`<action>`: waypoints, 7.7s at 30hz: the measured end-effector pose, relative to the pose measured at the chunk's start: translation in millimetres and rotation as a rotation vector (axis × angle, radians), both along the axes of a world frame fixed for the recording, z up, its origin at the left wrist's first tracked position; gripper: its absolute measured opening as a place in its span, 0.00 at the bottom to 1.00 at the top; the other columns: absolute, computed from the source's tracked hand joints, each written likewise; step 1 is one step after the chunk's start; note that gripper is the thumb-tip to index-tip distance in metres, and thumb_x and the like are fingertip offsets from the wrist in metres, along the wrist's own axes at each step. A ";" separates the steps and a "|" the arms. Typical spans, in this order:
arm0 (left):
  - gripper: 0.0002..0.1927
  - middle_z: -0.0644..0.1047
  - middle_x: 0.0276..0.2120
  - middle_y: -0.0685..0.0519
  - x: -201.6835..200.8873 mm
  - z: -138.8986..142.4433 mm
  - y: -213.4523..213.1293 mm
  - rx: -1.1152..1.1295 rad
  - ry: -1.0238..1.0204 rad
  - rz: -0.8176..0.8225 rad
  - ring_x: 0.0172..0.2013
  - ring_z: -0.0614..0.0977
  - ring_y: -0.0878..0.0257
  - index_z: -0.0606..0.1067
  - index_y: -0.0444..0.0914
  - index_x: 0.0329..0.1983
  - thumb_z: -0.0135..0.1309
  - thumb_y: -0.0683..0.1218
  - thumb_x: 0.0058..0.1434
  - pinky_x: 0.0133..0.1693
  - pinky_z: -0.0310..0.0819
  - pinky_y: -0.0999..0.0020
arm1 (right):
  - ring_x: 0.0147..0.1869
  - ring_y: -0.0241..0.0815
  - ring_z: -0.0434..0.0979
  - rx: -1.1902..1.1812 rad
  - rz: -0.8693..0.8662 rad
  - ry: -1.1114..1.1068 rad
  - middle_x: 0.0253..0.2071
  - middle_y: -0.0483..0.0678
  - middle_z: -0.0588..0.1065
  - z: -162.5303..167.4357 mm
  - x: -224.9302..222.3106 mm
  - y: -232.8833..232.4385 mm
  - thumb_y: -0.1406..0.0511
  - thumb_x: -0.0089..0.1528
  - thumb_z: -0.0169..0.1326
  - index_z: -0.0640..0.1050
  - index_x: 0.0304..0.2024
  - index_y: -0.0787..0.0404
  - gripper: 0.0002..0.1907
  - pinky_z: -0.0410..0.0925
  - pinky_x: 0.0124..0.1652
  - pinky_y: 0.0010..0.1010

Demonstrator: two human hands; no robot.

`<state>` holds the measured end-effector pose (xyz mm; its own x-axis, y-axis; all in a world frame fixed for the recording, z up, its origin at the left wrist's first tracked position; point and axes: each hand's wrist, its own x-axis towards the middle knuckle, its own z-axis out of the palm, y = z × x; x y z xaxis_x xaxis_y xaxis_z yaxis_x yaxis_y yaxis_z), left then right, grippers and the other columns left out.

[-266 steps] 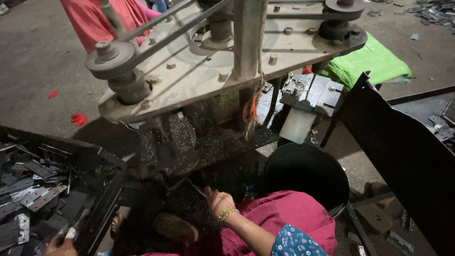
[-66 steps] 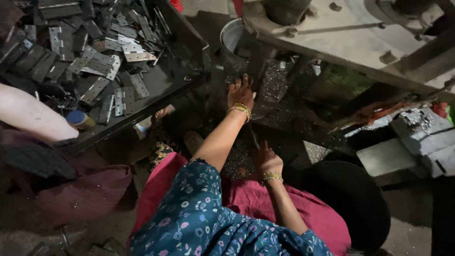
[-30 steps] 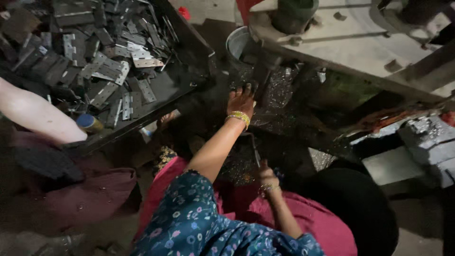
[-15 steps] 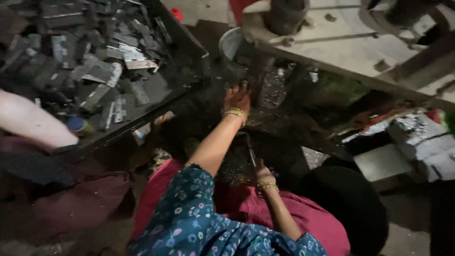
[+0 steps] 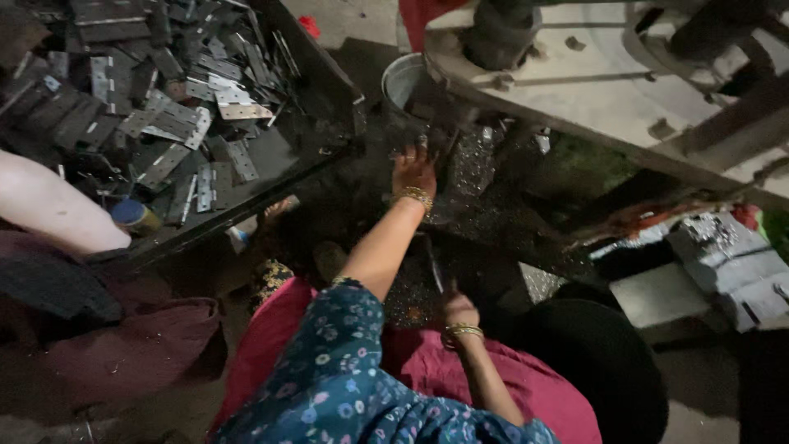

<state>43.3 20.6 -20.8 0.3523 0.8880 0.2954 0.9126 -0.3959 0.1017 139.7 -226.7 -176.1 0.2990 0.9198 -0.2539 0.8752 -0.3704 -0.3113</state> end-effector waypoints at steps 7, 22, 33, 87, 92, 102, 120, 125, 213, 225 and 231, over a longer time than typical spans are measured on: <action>0.24 0.61 0.74 0.49 19.1 11.0 9.4 0.007 -0.027 0.091 0.69 0.61 0.53 0.75 0.45 0.64 0.45 0.48 0.65 0.61 0.58 0.55 | 0.42 0.60 0.84 0.115 -0.001 -0.131 0.42 0.59 0.80 4.7 -0.4 -1.3 0.56 0.67 0.46 0.72 0.58 0.52 0.19 0.77 0.38 0.52; 0.25 0.56 0.74 0.50 18.4 28.1 3.3 -0.111 0.083 0.085 0.71 0.56 0.51 0.71 0.44 0.67 0.43 0.50 0.66 0.61 0.54 0.52 | 0.45 0.64 0.82 0.005 -0.055 -0.006 0.40 0.64 0.80 29.8 -4.8 1.6 0.54 0.63 0.47 0.67 0.59 0.59 0.25 0.75 0.42 0.54; 0.12 0.76 0.57 0.53 -32.4 37.0 -15.7 -0.029 -0.190 -0.054 0.56 0.76 0.53 0.83 0.49 0.38 0.53 0.54 0.57 0.53 0.69 0.51 | 0.49 0.61 0.84 -0.174 -0.091 0.096 0.44 0.61 0.81 3.6 5.1 -8.2 0.49 0.64 0.49 0.74 0.55 0.56 0.24 0.77 0.43 0.52; 0.22 0.74 0.59 0.40 -328.3 -23.4 32.8 -0.071 -0.639 1.022 0.54 0.78 0.39 0.76 0.41 0.49 0.68 0.49 0.52 0.48 0.76 0.44 | 0.42 0.55 0.81 0.751 -0.129 -0.225 0.42 0.49 0.81 210.4 -35.2 33.9 0.59 0.68 0.55 0.81 0.45 0.52 0.08 0.73 0.37 0.46; 0.18 0.75 0.55 0.36 -318.3 -18.2 10.9 0.309 -0.588 0.910 0.54 0.77 0.38 0.76 0.37 0.43 0.68 0.44 0.51 0.51 0.74 0.47 | 0.42 0.55 0.81 0.795 -0.113 -0.206 0.42 0.50 0.81 208.0 -35.4 33.8 0.59 0.68 0.54 0.80 0.46 0.53 0.08 0.73 0.37 0.44; 0.18 0.80 0.46 0.36 -350.3 -41.2 30.9 0.437 -0.784 0.821 0.50 0.80 0.40 0.79 0.33 0.46 0.65 0.38 0.51 0.51 0.74 0.51 | 0.43 0.53 0.82 0.821 -0.121 -0.175 0.42 0.49 0.81 213.4 -37.5 34.5 0.60 0.67 0.54 0.81 0.44 0.52 0.08 0.73 0.38 0.43; 0.21 0.73 0.60 0.42 -27.2 -26.8 -37.4 -0.181 -0.234 -0.296 0.50 0.79 0.38 0.69 0.47 0.67 0.47 0.50 0.71 0.50 0.75 0.44 | 0.42 0.54 0.82 0.659 -0.177 -0.200 0.43 0.48 0.81 200.2 -40.5 22.8 0.55 0.66 0.54 0.80 0.42 0.51 0.10 0.74 0.39 0.44; 0.23 0.63 0.71 0.50 -34.4 -37.1 -34.7 -0.234 -0.034 -0.154 0.66 0.67 0.46 0.72 0.45 0.62 0.46 0.55 0.66 0.65 0.58 0.51 | 0.42 0.54 0.83 0.357 -0.176 -0.222 0.41 0.50 0.81 200.6 -44.7 17.9 0.55 0.65 0.53 0.78 0.47 0.49 0.12 0.74 0.38 0.46; 0.15 0.63 0.68 0.45 4.1 15.6 -50.0 -0.151 -0.242 -0.059 0.64 0.67 0.47 0.82 0.42 0.47 0.50 0.53 0.66 0.59 0.64 0.50 | 0.46 0.63 0.83 0.121 -0.042 -0.099 0.45 0.59 0.80 61.2 -6.1 6.4 0.51 0.63 0.45 0.66 0.65 0.51 0.28 0.76 0.42 0.53; 0.26 0.66 0.69 0.52 -7.7 -1.0 -30.0 -0.044 -0.045 0.030 0.64 0.67 0.54 0.72 0.46 0.68 0.49 0.49 0.65 0.58 0.62 0.53 | 0.45 0.59 0.84 0.031 -0.062 -0.129 0.43 0.58 0.81 59.1 -14.1 8.3 0.55 0.65 0.46 0.71 0.60 0.56 0.23 0.77 0.40 0.49; 0.30 0.65 0.69 0.53 -16.0 -24.5 -43.6 -0.099 -0.002 -0.014 0.65 0.65 0.55 0.70 0.37 0.64 0.51 0.57 0.63 0.60 0.59 0.55 | 0.41 0.57 0.84 0.035 -0.053 -0.217 0.42 0.56 0.81 58.0 -21.2 1.8 0.62 0.65 0.43 0.64 0.70 0.54 0.29 0.78 0.37 0.47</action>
